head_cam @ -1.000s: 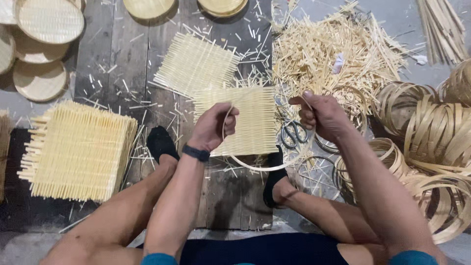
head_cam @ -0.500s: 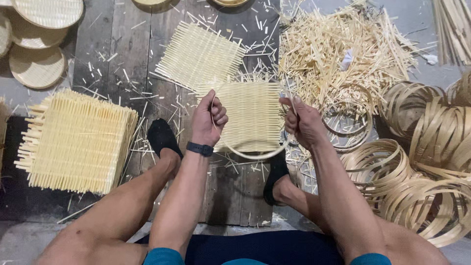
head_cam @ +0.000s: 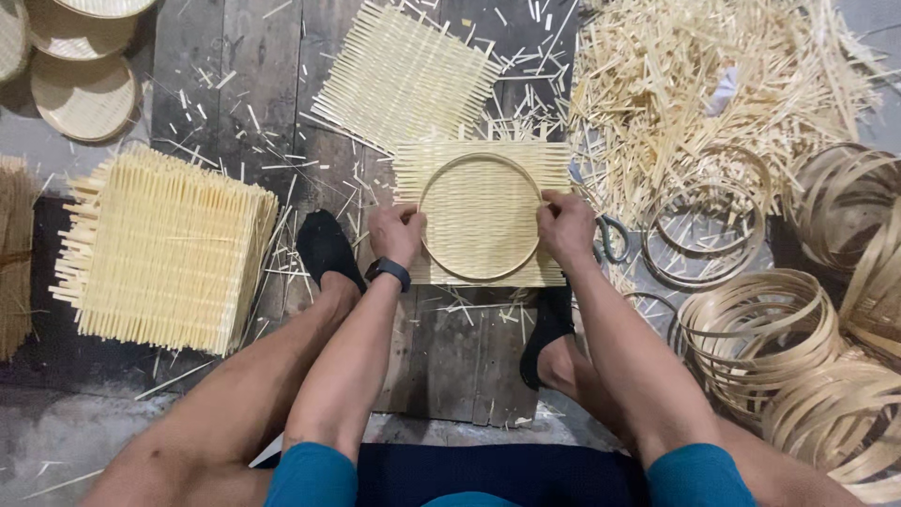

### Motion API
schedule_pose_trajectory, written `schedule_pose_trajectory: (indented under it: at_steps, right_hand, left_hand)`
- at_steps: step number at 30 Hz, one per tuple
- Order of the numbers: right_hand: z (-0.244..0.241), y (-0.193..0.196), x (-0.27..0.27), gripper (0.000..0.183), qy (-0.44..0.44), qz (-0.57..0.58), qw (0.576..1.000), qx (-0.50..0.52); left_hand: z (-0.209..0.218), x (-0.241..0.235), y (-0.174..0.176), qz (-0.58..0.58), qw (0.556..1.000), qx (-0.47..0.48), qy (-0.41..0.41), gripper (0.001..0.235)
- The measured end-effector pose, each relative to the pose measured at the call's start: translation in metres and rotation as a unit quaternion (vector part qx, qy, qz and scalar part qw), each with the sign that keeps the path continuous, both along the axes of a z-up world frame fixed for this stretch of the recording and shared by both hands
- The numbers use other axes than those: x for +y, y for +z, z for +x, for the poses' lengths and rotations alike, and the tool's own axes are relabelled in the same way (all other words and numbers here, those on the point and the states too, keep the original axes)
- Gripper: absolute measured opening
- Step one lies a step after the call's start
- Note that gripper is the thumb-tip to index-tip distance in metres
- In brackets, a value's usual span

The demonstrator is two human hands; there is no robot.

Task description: The person places a woven bamboo mat over a circular wooden frame, then uses shears to trim the excess bamboo strips around the edge. The person repeats this process for multiple trays, stacking the finished pieces.

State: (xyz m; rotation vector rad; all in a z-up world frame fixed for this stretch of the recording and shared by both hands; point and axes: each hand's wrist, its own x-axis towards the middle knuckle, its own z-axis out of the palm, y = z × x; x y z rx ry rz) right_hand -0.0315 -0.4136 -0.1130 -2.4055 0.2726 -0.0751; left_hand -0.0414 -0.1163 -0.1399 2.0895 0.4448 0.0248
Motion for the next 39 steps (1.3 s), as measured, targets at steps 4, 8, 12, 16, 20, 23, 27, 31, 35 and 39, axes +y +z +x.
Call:
schedule_pose_trajectory:
  at_steps: [4, 8, 12, 16, 20, 23, 27, 31, 35, 39]
  right_hand:
    - [-0.001, -0.01, 0.0, 0.03, 0.029, -0.044, 0.997, -0.057]
    - [-0.007, 0.0, 0.001, 0.026, -0.013, 0.047, 0.999, -0.016]
    - [-0.005, 0.01, 0.004, 0.022, -0.048, 0.063, 0.996, 0.03]
    - [-0.008, 0.014, 0.007, 0.022, -0.033, 0.081, 0.996, 0.032]
    - [-0.01, 0.009, 0.006, 0.022, -0.025, 0.063, 0.998, -0.003]
    - [-0.011, 0.003, 0.006, 0.02, -0.015, 0.022, 1.0, -0.01]
    - [-0.007, -0.002, 0.006, 0.02, -0.024, 0.015, 1.0, -0.002]
    - [-0.005, -0.007, 0.005, 0.02, -0.029, 0.025, 0.999, -0.002]
    - [-0.003, -0.009, 0.0, 0.021, -0.054, 0.041, 0.996, 0.052]
    - [-0.005, -0.015, -0.003, 0.023, -0.053, 0.044, 0.995, 0.073]
  left_hand:
    - [0.002, -0.004, 0.005, 0.079, 0.997, -0.002, -0.018, 0.02]
    - [0.003, -0.004, 0.007, 0.043, 0.996, 0.072, 0.005, 0.022]
    - [0.008, -0.002, -0.004, 0.066, 0.996, 0.066, 0.007, 0.023]
    - [0.01, 0.006, -0.013, 0.093, 0.993, 0.063, -0.019, 0.024]
    - [0.016, 0.011, -0.025, 0.047, 0.993, 0.104, -0.015, 0.025]
    - [0.017, 0.014, -0.03, 0.024, 0.992, 0.124, 0.005, 0.025]
    - [0.023, 0.017, -0.027, 0.041, 0.991, 0.126, -0.005, 0.027]
    - [0.022, 0.017, -0.026, 0.05, 0.991, 0.126, -0.018, 0.026]
    - [0.016, 0.015, -0.035, 0.025, 0.994, 0.11, 0.007, 0.028]
    - [0.008, 0.018, -0.054, -0.004, 0.996, 0.085, 0.016, 0.024]
